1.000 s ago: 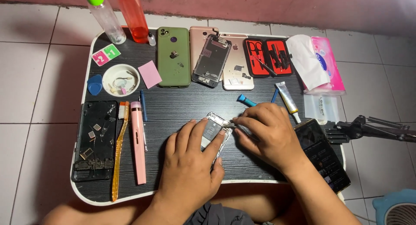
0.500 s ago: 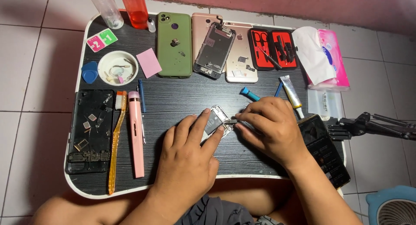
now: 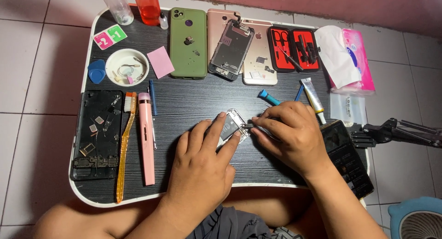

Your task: Repairing a smartphone by installing a shield plate and fastening it with tiny screws using a screwdriver and tweezers.

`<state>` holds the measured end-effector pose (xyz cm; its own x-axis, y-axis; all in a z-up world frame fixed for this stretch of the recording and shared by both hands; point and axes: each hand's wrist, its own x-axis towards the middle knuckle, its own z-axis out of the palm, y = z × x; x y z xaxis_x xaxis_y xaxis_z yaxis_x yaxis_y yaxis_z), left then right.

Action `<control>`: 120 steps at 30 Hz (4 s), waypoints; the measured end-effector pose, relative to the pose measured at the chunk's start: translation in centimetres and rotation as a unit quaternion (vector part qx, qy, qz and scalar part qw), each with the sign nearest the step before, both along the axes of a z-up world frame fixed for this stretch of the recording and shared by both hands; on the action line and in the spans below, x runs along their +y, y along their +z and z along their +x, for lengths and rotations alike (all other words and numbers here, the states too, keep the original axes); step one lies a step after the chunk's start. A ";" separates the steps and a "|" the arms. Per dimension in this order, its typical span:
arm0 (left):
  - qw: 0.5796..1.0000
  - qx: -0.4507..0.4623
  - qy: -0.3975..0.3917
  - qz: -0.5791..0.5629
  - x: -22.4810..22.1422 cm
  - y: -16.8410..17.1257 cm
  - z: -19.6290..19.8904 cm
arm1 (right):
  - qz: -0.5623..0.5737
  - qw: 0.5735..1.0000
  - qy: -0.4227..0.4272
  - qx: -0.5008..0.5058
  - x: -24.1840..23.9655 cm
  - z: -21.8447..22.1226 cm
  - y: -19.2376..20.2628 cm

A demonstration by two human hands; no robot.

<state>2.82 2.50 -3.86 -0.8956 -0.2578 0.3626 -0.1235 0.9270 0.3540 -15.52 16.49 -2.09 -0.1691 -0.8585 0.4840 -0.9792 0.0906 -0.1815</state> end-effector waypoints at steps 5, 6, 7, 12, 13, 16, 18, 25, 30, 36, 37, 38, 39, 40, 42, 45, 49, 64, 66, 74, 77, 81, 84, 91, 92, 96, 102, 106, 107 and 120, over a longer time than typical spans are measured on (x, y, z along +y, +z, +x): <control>1.000 -0.001 0.001 0.002 0.0 -0.1 0.0 | -0.006 1.000 0.001 0.000 -0.1 0.2 0.0; 1.000 -0.002 0.000 0.004 0.0 -0.1 0.0 | -0.006 1.000 0.001 0.001 -0.1 0.2 0.0; 1.000 -0.002 0.000 0.004 0.0 -0.1 0.0 | -0.006 1.000 0.002 0.001 -0.2 0.3 0.0; 1.000 -0.004 0.002 0.000 0.1 -0.2 0.1 | -0.003 1.000 -0.004 0.015 -0.1 0.4 -0.1; 1.000 -0.004 0.002 0.000 0.1 -0.2 0.1 | -0.003 1.000 -0.004 0.015 -0.1 0.5 0.0; 1.000 0.001 0.004 -0.006 0.1 -0.1 0.1 | 0.006 1.000 -0.017 0.020 -0.2 0.9 0.2; 1.000 -0.008 0.005 -0.006 0.1 0.0 0.1 | 0.003 0.999 -0.035 0.029 -0.2 1.4 0.4; 1.000 0.010 0.017 -0.007 0.6 0.1 0.3 | -0.006 0.992 -0.111 0.055 -0.1 3.6 -0.2; 0.999 0.023 0.029 0.021 1.2 0.3 0.6 | -0.010 0.981 -0.191 0.040 -0.2 5.4 -0.6; 0.999 0.024 0.037 0.032 1.8 0.5 0.9 | -0.014 0.965 -0.257 0.049 -1.0 7.6 -0.4; 0.998 0.025 0.037 0.032 1.9 0.5 0.9 | -0.014 0.965 -0.257 0.050 -1.0 7.8 -0.6; 0.999 0.021 0.038 0.030 2.0 0.5 1.0 | -0.016 0.959 -0.278 0.054 -1.1 8.1 -0.8; 0.999 0.017 0.039 0.028 2.2 0.4 1.0 | -0.018 0.953 -0.298 0.058 -1.2 8.4 -1.0; 0.999 0.017 0.039 0.028 2.2 0.4 1.1 | -0.018 0.953 -0.298 0.059 -1.1 8.4 -1.0; 0.999 0.017 0.037 0.017 2.1 0.5 1.1 | -0.011 0.950 -0.310 0.040 -1.2 8.5 -1.0; 0.998 0.038 0.031 0.037 1.8 0.4 1.1 | -0.017 0.966 -0.259 0.015 -0.4 6.8 -0.7; 0.998 0.039 0.016 0.039 1.0 0.4 1.2 | 0.001 0.991 -0.130 0.014 0.4 3.4 0.1; 1.000 0.016 0.016 0.009 0.5 0.4 0.6 | -0.001 1.000 0.009 0.003 -0.5 0.4 0.6; 1.000 0.020 0.014 0.010 0.5 0.3 0.6 | 0.003 1.000 0.011 0.004 -0.5 0.3 0.7; 1.000 0.021 0.015 0.008 0.5 0.3 0.7 | 0.018 1.000 0.000 0.014 -0.3 0.4 0.3; 1.000 0.018 0.016 0.009 0.6 0.3 0.7 | 0.018 1.000 -0.011 0.011 -0.2 0.7 0.3; 1.000 0.022 0.017 0.006 0.5 0.3 0.7 | 0.017 0.999 -0.037 0.010 -0.2 1.4 0.4; 0.999 0.023 0.018 0.014 0.6 0.3 0.7 | 0.007 0.997 -0.069 0.023 -0.3 2.3 0.4; 0.998 0.017 0.037 0.041 1.3 0.6 0.9 | -0.001 0.988 -0.147 0.043 -0.3 5.1 -0.3; 0.998 0.019 0.039 0.040 1.4 0.6 0.9 | -0.006 0.985 -0.168 0.048 -0.3 5.4 -0.4; 0.998 0.007 0.044 0.044 1.9 0.6 1.2 | -0.014 0.971 -0.235 0.050 -0.7 7.1 -0.5; 0.999 -0.028 0.024 0.015 2.4 0.2 1.4 | -0.018 0.945 -0.318 0.075 -1.2 8.9 -1.4; 0.999 -0.012 0.035 0.004 2.4 0.3 1.4 | -0.027 0.944 -0.324 0.057 -1.4 9.1 -1.0; 0.999 -0.010 0.032 0.011 2.4 0.3 1.4 | -0.024 0.950 -0.308 0.049 -1.2 8.7 -1.1; 0.999 0.023 0.004 0.025 0.6 0.3 0.9 | -0.019 1.000 -0.008 -0.017 0.5 1.4 0.8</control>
<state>3.74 3.10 -3.58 -0.8764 -0.2832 0.3894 -0.1129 0.9071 0.4055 -14.11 17.03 -1.24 -0.1998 -0.8365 0.5103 -0.9708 0.0985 -0.2188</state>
